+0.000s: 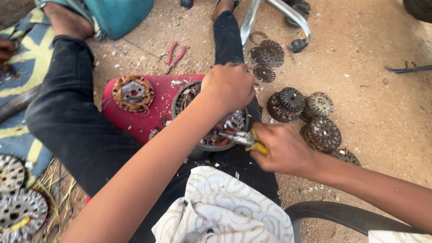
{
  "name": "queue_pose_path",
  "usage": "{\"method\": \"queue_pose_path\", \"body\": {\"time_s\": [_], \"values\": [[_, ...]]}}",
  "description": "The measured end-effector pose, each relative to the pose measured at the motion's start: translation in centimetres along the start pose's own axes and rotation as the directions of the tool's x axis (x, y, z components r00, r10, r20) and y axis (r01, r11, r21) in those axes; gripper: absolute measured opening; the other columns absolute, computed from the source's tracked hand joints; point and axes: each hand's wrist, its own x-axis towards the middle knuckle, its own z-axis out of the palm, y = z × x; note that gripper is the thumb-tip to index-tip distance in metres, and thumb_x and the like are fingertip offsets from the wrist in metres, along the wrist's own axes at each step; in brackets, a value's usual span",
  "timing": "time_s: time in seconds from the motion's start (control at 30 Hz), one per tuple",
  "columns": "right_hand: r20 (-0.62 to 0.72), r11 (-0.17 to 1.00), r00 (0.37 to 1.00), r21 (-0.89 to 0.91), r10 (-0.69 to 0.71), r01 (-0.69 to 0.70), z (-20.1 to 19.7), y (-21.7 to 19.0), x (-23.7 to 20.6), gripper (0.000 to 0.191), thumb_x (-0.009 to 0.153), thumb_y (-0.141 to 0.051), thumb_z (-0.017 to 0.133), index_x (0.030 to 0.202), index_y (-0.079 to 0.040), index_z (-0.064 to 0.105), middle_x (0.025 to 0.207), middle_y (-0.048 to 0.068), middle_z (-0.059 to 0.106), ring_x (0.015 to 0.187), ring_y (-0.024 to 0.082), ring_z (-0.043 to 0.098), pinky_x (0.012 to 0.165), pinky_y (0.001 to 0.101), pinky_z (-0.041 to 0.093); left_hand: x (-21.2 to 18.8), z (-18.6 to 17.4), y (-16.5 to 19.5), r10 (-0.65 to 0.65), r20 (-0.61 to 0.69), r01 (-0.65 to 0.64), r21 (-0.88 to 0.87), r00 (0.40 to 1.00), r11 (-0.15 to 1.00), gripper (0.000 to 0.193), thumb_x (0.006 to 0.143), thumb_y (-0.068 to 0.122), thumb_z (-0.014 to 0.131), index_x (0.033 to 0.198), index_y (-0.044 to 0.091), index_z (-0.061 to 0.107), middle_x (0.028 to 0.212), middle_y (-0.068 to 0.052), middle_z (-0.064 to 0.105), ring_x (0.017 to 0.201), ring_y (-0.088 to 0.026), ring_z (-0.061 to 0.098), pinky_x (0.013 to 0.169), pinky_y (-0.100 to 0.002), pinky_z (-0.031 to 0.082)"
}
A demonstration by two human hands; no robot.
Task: The person sits on a red stool and uses yellow pliers to pull copper wire coils out of circular metal stator components. They place the extracted copper into a nearby blue bin and set the empty metal parts aside on the ground.
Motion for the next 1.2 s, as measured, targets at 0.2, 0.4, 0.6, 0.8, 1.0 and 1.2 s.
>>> {"method": "queue_pose_path", "body": {"time_s": [0.2,0.4,0.6,0.8,1.0,1.2], "values": [[-0.272,0.862,0.872,-0.431,-0.406,0.267,-2.8,0.2,1.0,0.022,0.07,-0.011,0.074,0.085,0.0,0.063,0.08,0.014,0.063,0.074,0.03,0.067,0.067,0.0425,0.056,-0.8,-0.5,-1.1,-0.144,-0.114,0.139,-0.051,0.983,0.989,0.037,0.093,0.039,0.061,0.094,0.005,0.077,0.111,-0.015,0.07,0.101,-0.037,0.069,0.084,-0.049,0.056],[-0.168,0.977,0.967,-0.127,-0.192,0.172,-4.9,-1.1,0.2,0.042,0.082,-0.027,0.075,0.115,-0.003,0.072,0.094,0.011,0.07,0.08,0.029,0.069,0.069,0.0412,0.056,-1.4,0.2,-1.3,-0.112,-0.214,0.105,-0.047,0.97,0.993,0.034,0.09,0.037,0.064,0.085,0.007,0.078,0.102,-0.015,0.07,0.094,-0.038,0.071,0.081,-0.05,0.057],[0.69,0.979,0.697,-0.096,0.197,-0.181,-7.4,1.6,4.6,0.048,0.105,-0.049,0.06,0.112,-0.002,0.073,0.095,0.021,0.076,0.089,0.035,0.074,0.076,0.0435,0.06,-1.3,0.6,-1.4,-0.055,-0.228,0.055,-0.005,0.972,0.998,0.038,0.09,0.04,0.066,0.083,0.005,0.077,0.101,-0.014,0.071,0.093,-0.036,0.071,0.08,-0.049,0.057],[0.933,0.723,0.218,0.36,-0.287,-0.589,-7.1,3.4,9.3,0.056,0.095,-0.047,0.05,0.119,0.001,0.065,0.103,0.014,0.079,0.106,0.028,0.076,0.085,0.0456,0.063,-1.6,0.1,-1.4,0.008,-0.189,-0.015,-0.034,0.982,0.999,0.034,0.091,0.04,0.065,0.084,0.011,0.08,0.101,-0.012,0.071,0.093,-0.035,0.071,0.08,-0.05,0.057],[0.755,0.321,0.164,0.45,-0.634,-0.833,-3.8,3.4,7.6,0.045,0.106,-0.045,0.056,0.104,0.0,0.058,0.09,0.005,0.058,0.084,0.019,0.061,0.076,0.0405,0.058,-2.7,-1.0,-2.0,0.081,-0.216,-0.104,-0.096,0.973,0.99,0.029,0.091,0.039,0.064,0.089,0.016,0.081,0.099,-0.011,0.07,0.091,-0.033,0.071,0.074,-0.049,0.057],[0.759,0.206,0.539,0.631,-0.366,-0.748,-1.7,1.2,3.2,0.022,0.101,-0.023,0.065,0.09,-0.008,0.052,0.074,-0.003,0.047,0.061,0.01,0.048,0.051,0.0273,0.043,-2.6,-0.8,-1.9,0.075,-0.192,-0.088,-0.058,0.978,0.994,0.032,0.093,0.04,0.063,0.088,0.014,0.081,0.102,-0.012,0.07,0.093,-0.033,0.071,0.075,-0.049,0.057]]}}
